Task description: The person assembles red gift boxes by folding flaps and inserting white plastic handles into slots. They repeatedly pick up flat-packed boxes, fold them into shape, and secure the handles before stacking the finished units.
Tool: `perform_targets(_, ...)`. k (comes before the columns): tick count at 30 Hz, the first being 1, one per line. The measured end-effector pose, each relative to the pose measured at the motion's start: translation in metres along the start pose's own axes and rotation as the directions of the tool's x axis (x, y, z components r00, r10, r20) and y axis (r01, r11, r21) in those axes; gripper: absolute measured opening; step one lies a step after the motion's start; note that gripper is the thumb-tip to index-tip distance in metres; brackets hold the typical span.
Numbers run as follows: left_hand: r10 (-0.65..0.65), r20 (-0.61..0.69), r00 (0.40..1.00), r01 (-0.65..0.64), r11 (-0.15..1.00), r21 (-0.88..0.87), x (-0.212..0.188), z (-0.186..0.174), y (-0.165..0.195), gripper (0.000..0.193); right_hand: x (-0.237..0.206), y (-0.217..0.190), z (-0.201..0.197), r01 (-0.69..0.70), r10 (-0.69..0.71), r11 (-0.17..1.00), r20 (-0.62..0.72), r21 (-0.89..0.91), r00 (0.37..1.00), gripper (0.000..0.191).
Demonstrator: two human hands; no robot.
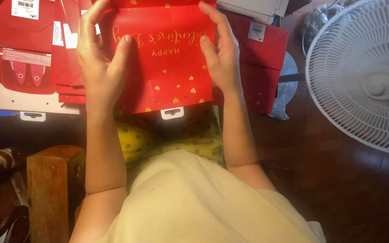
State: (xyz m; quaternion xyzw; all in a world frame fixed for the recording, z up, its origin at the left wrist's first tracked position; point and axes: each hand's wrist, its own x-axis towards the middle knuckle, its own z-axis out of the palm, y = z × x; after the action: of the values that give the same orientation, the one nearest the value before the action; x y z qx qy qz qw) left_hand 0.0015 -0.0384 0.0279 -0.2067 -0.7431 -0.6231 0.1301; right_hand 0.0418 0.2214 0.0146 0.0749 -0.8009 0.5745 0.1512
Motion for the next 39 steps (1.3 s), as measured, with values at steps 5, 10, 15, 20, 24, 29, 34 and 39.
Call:
perform_targets(5, -0.048, -0.03, 0.998, 0.054, 0.967, 0.247, -0.003, 0.003, -0.015, 0.012, 0.0, 0.008, 0.002, -0.334, 0.336, 0.941, -0.05, 0.051, 0.94, 0.029)
perform_targets(10, -0.043, -0.023, 0.999, 0.048, 0.931, 0.362, -0.007, 0.006, -0.028, 0.014, -0.001, 0.023, 0.006, -0.132, 0.155, 0.972, -0.105, 0.193, 0.982, 0.031)
perform_targets(15, -0.182, -0.048, 0.982, 0.188, 0.959, 0.211, -0.003, -0.002, -0.038, 0.02, -0.003, 0.033, 0.003, -0.105, 0.135, 0.976, -0.157, 0.19, 0.978, 0.045)
perform_targets(20, -0.591, -0.122, 0.797, 0.44, 0.707, -0.553, -0.005, -0.006, -0.039, 0.031, -0.004, 0.041, 0.004, -0.115, 0.115, 0.993, -0.175, 0.01, 0.978, 0.046)
perform_targets(24, -0.287, -0.115, 0.951, 0.265, 0.949, -0.171, -0.006, 0.0, -0.041, 0.049, 0.002, 0.053, 0.009, -0.17, 0.184, 0.98, -0.15, 0.102, 0.971, 0.049)
perform_targets(29, -0.087, -0.091, 0.992, 0.106, 0.967, 0.232, -0.01, 0.007, -0.039, 0.055, 0.003, 0.062, 0.012, -0.219, 0.243, 0.96, -0.132, 0.174, 0.961, 0.051)
perform_targets(34, -0.089, -0.124, 0.988, 0.115, 0.967, 0.225, -0.013, 0.013, -0.021, 0.049, -0.005, 0.053, 0.015, -0.173, 0.208, 0.962, -0.16, 0.211, 0.965, 0.051)
perform_targets(39, -0.25, -0.19, 0.949, 0.3, 0.903, 0.309, -0.018, 0.014, -0.004, 0.053, -0.02, 0.034, 0.017, -0.124, 0.19, 0.95, -0.218, 0.287, 0.957, 0.05)
